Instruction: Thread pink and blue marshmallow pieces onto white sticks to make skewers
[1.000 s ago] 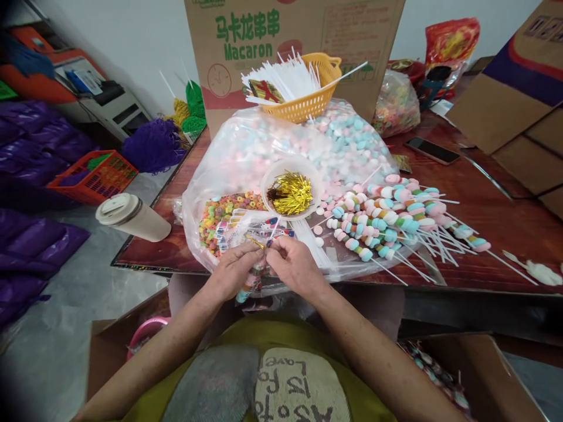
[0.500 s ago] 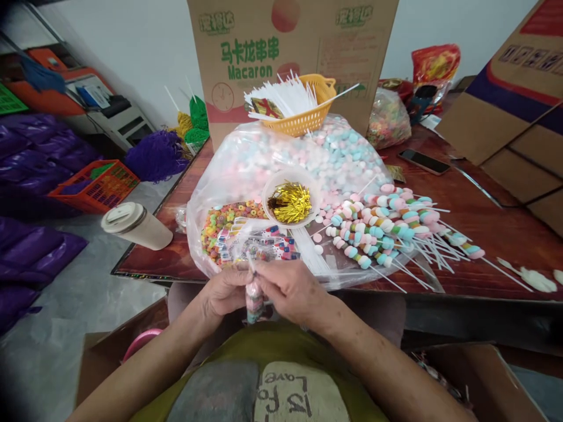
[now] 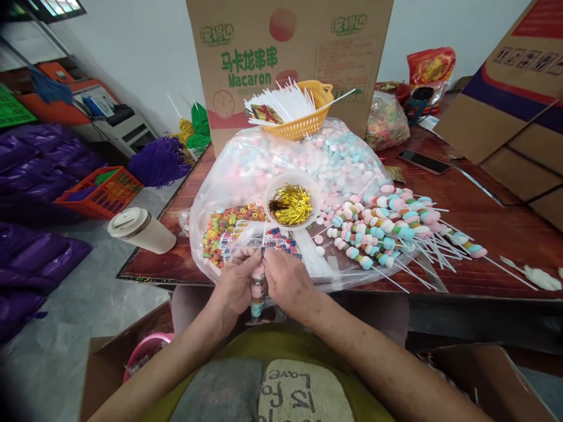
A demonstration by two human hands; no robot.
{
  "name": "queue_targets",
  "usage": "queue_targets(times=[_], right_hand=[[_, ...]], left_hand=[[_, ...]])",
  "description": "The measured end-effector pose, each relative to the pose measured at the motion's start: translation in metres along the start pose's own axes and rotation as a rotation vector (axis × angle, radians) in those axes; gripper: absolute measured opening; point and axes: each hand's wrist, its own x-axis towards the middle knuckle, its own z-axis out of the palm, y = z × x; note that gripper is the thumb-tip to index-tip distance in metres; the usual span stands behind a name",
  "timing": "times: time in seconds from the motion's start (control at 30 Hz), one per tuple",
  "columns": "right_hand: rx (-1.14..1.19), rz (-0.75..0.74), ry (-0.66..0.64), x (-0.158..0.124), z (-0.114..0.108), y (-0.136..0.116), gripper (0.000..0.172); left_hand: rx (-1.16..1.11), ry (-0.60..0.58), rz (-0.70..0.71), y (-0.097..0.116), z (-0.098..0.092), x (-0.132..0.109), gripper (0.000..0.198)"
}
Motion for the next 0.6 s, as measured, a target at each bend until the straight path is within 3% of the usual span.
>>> queue_targets(times=[0.1,0.17,0.23,0.27,0.37,0.43,0.5,0.6], right_hand=[[-0.261,-0.100,0.080,0.006,-0.011,0.006,0.031],[-0.310,-0.126,0.113,0.008,-0.015,0.003,0.030],[-0.204,-0.176,0.039,0.006,-0.013,-0.005,0.028],[-0.110,-0.170,-0.013,0.005,-0.011,-0.008,0.027],[0.113,0.049,-0.028,0.005,-0.003,-0.015,0.024],[0.239,0.208,0.009,0.007,0.001,-0.017,0.021],[0.414,0.268,-0.043,0.010,0.005,-0.020,0.020],[0.657,0.362,-0.174,0.010,0.014,-0.025,0.022]], left_hand=[[0.206,0.074,0.158,0.004,-0.004,-0.007,0.047],[0.251,-0.009,0.023,0.018,-0.011,-0.011,0.052],[0.195,-0.180,-0.185,0.039,-0.023,-0.013,0.063],[0.141,-0.229,-0.214,0.051,-0.030,-0.013,0.070],[0.119,-0.180,-0.043,0.076,-0.051,-0.012,0.074],[0.215,-0.215,-0.123,0.076,-0.057,-0.012,0.071],[0.298,-0.270,-0.186,0.065,-0.052,-0.012,0.063],[0.230,-0.282,-0.067,0.045,-0.034,-0.013,0.060]])
